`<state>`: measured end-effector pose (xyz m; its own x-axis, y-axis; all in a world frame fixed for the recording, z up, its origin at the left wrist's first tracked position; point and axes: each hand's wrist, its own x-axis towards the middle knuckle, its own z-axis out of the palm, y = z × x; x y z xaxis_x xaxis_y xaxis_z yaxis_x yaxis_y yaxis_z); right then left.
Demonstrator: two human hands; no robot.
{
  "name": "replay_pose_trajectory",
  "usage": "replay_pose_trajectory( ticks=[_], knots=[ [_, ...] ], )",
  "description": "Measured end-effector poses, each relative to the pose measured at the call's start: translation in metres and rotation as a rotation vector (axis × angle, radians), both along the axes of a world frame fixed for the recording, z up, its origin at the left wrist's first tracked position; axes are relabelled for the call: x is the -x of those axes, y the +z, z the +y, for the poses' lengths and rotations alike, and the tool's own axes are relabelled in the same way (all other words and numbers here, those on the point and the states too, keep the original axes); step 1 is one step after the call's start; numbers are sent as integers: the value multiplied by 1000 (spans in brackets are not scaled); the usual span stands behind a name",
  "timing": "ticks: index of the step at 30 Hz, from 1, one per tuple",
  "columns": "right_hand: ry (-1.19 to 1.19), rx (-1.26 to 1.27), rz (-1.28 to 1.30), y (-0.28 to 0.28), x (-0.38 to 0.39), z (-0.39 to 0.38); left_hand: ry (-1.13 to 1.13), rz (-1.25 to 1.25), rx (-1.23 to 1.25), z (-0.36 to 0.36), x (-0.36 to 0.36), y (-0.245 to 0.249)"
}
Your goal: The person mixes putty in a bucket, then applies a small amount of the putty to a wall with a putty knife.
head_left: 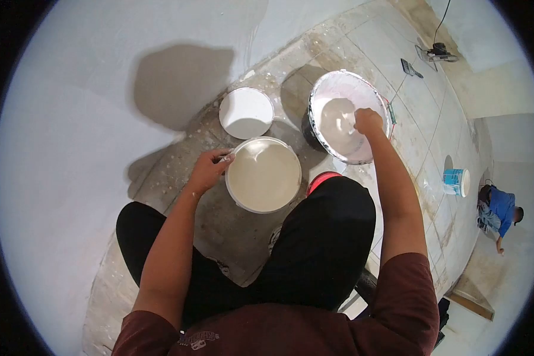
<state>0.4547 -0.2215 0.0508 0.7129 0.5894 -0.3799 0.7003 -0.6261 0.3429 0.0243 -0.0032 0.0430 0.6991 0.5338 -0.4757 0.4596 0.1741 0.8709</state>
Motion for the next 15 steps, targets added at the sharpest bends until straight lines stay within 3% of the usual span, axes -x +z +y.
replay_pose_trajectory(
  ticks=[3, 7, 13, 14, 15],
  knots=[
    [233, 256, 259, 0, -4, -2, -16, 33, -9, 0, -1, 10],
    [350, -140, 540, -15, 8, 16, -21, 6, 56, 3, -2, 15],
    [-116, -387, 167, -6, 34, 47, -32, -1, 115, 5, -1, 8],
    [-3, -402, 72, -9, 30, 41, -23, 0, 131, 5, 0, 4],
    [-59, -376, 35, -10, 25, 37, -15, -1, 146, 6, -1, 3]
  ],
)
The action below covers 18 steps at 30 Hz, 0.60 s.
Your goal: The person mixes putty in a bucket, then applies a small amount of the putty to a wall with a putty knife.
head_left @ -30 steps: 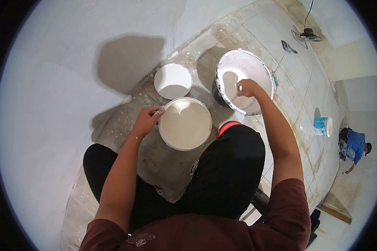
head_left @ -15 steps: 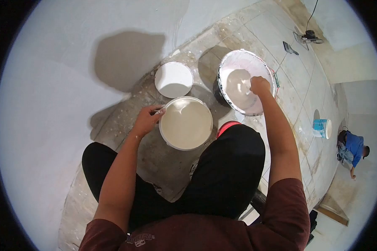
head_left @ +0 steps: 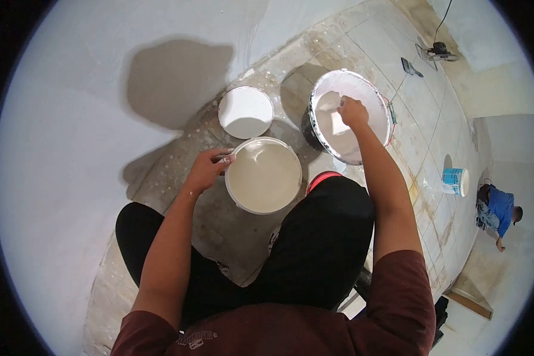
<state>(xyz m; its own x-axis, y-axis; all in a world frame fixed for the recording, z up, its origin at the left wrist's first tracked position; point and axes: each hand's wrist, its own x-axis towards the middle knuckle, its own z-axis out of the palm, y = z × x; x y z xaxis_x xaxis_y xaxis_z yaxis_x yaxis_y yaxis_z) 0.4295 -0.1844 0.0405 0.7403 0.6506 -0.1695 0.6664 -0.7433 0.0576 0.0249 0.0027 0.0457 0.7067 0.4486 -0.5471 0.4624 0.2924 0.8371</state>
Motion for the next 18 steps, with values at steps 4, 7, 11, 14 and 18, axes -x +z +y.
replay_pose_trajectory(
  ticks=[4, 7, 11, 14, 18],
  knots=[
    [-196, 120, -21, 4, -19, -21, -66, -50, -184, 2, 1, -7],
    [-134, 325, 7, 10, -22, -36, -91, -116, -291, 1, 2, -7],
    [328, 654, 162, -4, -28, -39, -104, -109, -289, 2, 1, -4],
    [379, 510, 401, -1, -15, -14, -94, -104, -257, 1, 1, -8],
    [191, 103, 280, -2, 3, 0, -79, -101, -237, 3, 1, -12]
  ],
)
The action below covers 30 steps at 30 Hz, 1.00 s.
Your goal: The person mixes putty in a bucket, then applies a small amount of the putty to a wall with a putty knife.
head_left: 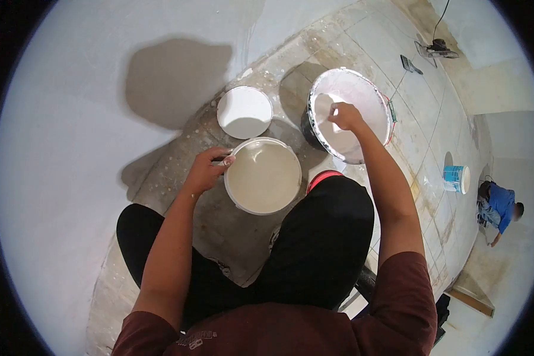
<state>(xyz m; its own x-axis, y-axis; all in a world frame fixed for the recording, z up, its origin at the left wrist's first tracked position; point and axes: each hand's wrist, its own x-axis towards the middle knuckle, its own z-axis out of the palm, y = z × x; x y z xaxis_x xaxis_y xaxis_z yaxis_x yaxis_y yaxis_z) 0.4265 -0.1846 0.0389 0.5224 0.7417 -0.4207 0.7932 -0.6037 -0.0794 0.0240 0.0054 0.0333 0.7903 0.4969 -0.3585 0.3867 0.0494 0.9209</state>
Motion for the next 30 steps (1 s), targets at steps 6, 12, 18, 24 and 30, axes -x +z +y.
replay_pose_trajectory(
  ticks=[6, 12, 18, 24, 30],
  knots=[
    [-325, -59, -261, -3, -5, 0, 10, 12, 27, -1, -1, 7],
    [-207, 195, -340, 4, -29, -36, -8, -10, 4, -1, 0, 5],
    [292, 430, -15, 3, -29, -25, 22, 45, 104, -1, -2, 14],
    [23, -62, 36, -5, -6, 6, -22, 43, 3, -1, -2, 14],
    [-282, 8, -248, -3, -13, -3, 5, 51, 78, -2, -1, 11]
  ],
)
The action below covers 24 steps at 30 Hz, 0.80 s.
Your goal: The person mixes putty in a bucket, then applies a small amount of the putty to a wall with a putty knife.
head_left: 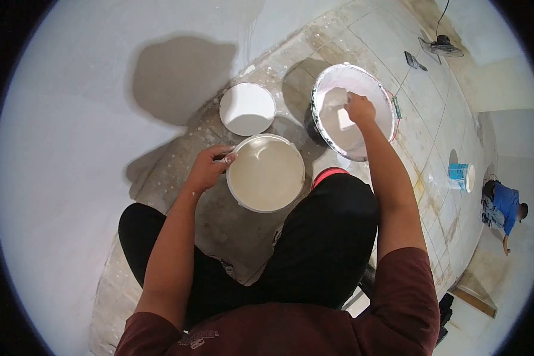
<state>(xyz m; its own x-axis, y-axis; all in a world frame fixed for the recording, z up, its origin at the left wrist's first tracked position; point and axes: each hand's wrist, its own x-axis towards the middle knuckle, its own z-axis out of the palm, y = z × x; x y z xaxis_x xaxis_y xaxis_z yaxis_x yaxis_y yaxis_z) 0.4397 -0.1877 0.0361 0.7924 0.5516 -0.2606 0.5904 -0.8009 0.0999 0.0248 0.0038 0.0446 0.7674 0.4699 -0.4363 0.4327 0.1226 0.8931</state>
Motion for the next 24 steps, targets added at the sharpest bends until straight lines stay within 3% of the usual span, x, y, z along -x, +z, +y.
replay_pose_trajectory(
  ticks=[3, 9, 12, 15, 18, 22, 24],
  knots=[
    [-46, 77, -67, 9, -7, -17, -14, -11, -22, 0, 1, -2],
    [423, 525, 146, 7, -21, -25, -15, -41, -19, 0, 2, -7],
    [579, 432, 339, 10, -4, 0, -23, -21, -39, 1, 1, -2],
    [526, 39, 384, -2, -4, 9, -23, 25, -2, 1, 0, 3],
    [182, -143, 246, -8, -1, 11, -61, -49, -87, 2, 0, -5],
    [57, -88, -59, -11, 2, -1, -48, -17, -90, 1, 0, -1],
    [21, 27, -89, -1, 1, -6, -47, 8, -69, 1, -2, 2]
  ],
)
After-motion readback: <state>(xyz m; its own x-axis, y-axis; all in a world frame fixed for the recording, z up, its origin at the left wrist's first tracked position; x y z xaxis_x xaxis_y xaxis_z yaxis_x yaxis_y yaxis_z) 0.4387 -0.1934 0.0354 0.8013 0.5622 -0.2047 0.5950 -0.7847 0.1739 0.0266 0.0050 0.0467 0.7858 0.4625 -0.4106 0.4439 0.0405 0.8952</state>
